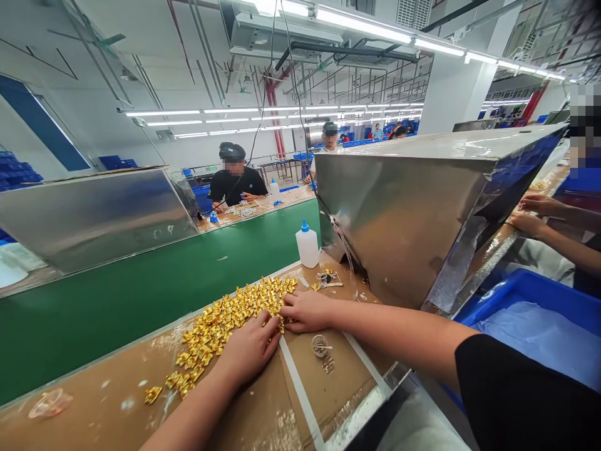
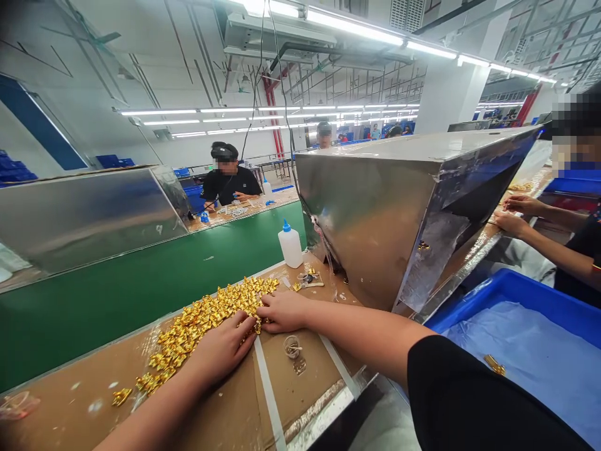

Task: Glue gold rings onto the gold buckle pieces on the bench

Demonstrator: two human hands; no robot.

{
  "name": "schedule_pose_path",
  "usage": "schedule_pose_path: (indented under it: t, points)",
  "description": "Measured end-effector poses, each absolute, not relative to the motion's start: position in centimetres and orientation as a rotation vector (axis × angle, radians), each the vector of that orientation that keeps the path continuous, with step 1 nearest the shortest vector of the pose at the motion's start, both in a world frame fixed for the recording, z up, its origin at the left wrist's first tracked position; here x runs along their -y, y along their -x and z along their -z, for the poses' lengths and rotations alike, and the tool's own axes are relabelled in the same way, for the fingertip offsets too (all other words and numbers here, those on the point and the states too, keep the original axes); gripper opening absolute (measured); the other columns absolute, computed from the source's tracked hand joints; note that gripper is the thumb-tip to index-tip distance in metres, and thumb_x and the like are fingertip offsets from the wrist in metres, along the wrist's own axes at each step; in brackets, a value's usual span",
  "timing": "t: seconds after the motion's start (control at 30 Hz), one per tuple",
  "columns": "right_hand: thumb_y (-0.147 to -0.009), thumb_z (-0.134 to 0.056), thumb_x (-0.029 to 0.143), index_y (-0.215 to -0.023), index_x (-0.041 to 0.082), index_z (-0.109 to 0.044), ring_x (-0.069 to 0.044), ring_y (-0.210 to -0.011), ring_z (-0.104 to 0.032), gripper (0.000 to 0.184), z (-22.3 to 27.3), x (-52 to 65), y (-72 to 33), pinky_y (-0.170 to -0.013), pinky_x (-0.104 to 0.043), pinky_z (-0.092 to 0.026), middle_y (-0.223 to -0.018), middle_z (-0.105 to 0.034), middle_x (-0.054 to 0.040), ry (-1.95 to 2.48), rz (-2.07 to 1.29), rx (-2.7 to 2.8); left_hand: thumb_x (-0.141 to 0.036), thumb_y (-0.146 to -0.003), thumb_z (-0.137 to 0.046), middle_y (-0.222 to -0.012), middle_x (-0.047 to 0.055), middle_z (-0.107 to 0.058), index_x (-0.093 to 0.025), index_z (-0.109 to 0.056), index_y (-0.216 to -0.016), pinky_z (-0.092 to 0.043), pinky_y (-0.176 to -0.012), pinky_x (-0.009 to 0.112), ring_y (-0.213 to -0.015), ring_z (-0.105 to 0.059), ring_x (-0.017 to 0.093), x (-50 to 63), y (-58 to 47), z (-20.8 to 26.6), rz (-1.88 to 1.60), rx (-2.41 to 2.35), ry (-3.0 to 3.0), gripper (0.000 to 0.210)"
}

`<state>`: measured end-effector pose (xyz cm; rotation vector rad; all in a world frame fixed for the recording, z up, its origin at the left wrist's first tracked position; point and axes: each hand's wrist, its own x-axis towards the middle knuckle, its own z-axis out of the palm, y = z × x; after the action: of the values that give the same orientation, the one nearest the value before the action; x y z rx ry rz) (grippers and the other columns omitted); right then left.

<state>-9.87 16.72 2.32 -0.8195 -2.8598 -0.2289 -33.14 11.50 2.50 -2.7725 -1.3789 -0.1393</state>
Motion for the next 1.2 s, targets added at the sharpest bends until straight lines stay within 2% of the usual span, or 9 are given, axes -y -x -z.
schedule_pose_path:
  t: [0.17, 0.43, 0.53, 0.67, 0.8, 0.97, 1.1, 1.2]
  points:
    - [-0.098, -0.055, 0.034, -0.105, 0.018, -0.068, -0.023, -0.087, -0.062, 0.021, -2.0, -17.1, 9.7, -0.070, -0.032, -0.044, -0.110, -0.064, -0.0113, 0.746, 0.158, 2.806, -0.030, -0.107, -0.034, -0.110, 0.009, -0.064, -0.023, -0.059, -0.111, -0.053, -0.078, 0.037, -0.099, -0.067, 0.027, -11.2, 33.1, -2.3, 0.125, 1.365, 2.764, 0.027]
    - [-0.092, -0.061, 0.029, -0.090, 0.018, -0.067, -0.017, -0.080, -0.055, 0.012, 0.0, -17.2, 8.9, -0.065, -0.027, -0.036, -0.109, -0.063, -0.0077, 0.840, -0.078, 2.554, -0.027, -0.105, -0.036, -0.104, 0.007, -0.061, -0.024, -0.054, -0.103, -0.047, -0.075, 0.035, -0.093, -0.067, 0.026, -9.9, 33.4, -2.4, 0.195, 1.477, 2.698, 0.019]
    - [-0.088, -0.064, 0.025, -0.084, 0.018, -0.063, -0.015, -0.076, -0.051, 0.008, 0.3, -17.5, 9.0, -0.065, -0.025, -0.034, -0.102, -0.062, -0.0044, 0.865, -0.227, 2.439, -0.030, -0.103, -0.040, -0.099, 0.005, -0.060, -0.025, -0.055, -0.097, -0.044, -0.071, 0.035, -0.087, -0.067, 0.025, -9.6, 33.5, -2.1, 0.211, 1.492, 2.727, 0.017]
    - [-0.084, -0.062, 0.019, -0.075, 0.018, -0.056, -0.014, -0.077, -0.048, 0.011, -0.3, -18.0, 9.9, -0.069, -0.025, -0.033, -0.089, -0.057, -0.0004, 0.934, -0.448, 2.176, -0.025, -0.098, -0.043, -0.100, 0.004, -0.060, -0.025, -0.054, -0.093, -0.041, -0.068, 0.033, -0.082, -0.066, 0.023, -9.6, 33.9, -2.0, 0.306, 1.529, 2.795, 0.012]
    - [-0.080, -0.055, 0.019, -0.068, 0.018, -0.049, -0.014, -0.074, -0.046, 0.014, -2.4, -18.8, 11.2, -0.069, -0.025, -0.034, -0.071, -0.049, 0.0025, 1.055, -0.692, 1.772, -0.027, -0.095, -0.044, -0.095, 0.003, -0.061, -0.025, -0.052, -0.085, -0.041, -0.069, 0.032, -0.079, -0.063, 0.021, -9.8, 34.3, -2.4, 0.513, 1.624, 2.850, 0.013]
    - [-0.082, -0.046, 0.036, -0.069, 0.021, -0.040, -0.012, -0.062, -0.042, 0.021, -6.7, -17.7, 11.7, -0.058, -0.022, -0.034, -0.064, -0.040, 0.0046, 1.088, -1.033, 1.315, -0.038, -0.085, -0.053, -0.083, 0.000, -0.064, -0.025, -0.057, -0.078, -0.046, -0.073, 0.032, -0.078, -0.063, 0.022, -10.6, 34.2, -3.5, 0.920, 1.864, 2.820, 0.015]
    - [-0.079, -0.041, 0.048, -0.077, 0.023, -0.041, -0.011, -0.052, -0.044, 0.026, -9.9, -11.5, 8.9, -0.048, -0.022, -0.036, -0.064, -0.044, 0.0044, 1.046, -1.312, 1.108, -0.048, -0.078, -0.058, -0.067, -0.003, -0.056, -0.024, -0.054, -0.080, -0.044, -0.054, 0.029, -0.057, -0.056, 0.019, -11.3, 34.1, -6.2, 1.386, 2.264, 2.527, 0.024]
    - [-0.078, -0.044, 0.056, -0.083, 0.021, -0.049, -0.010, -0.045, -0.039, 0.035, -10.4, -4.5, 3.8, -0.040, -0.020, -0.032, -0.061, -0.045, 0.0050, 0.966, -1.625, 0.922, -0.053, -0.074, -0.057, -0.067, -0.004, -0.054, -0.026, -0.050, -0.085, -0.045, -0.046, 0.029, -0.051, -0.054, 0.017, -11.0, 33.1, -9.6, 1.720, 2.476, 2.368, 0.030]
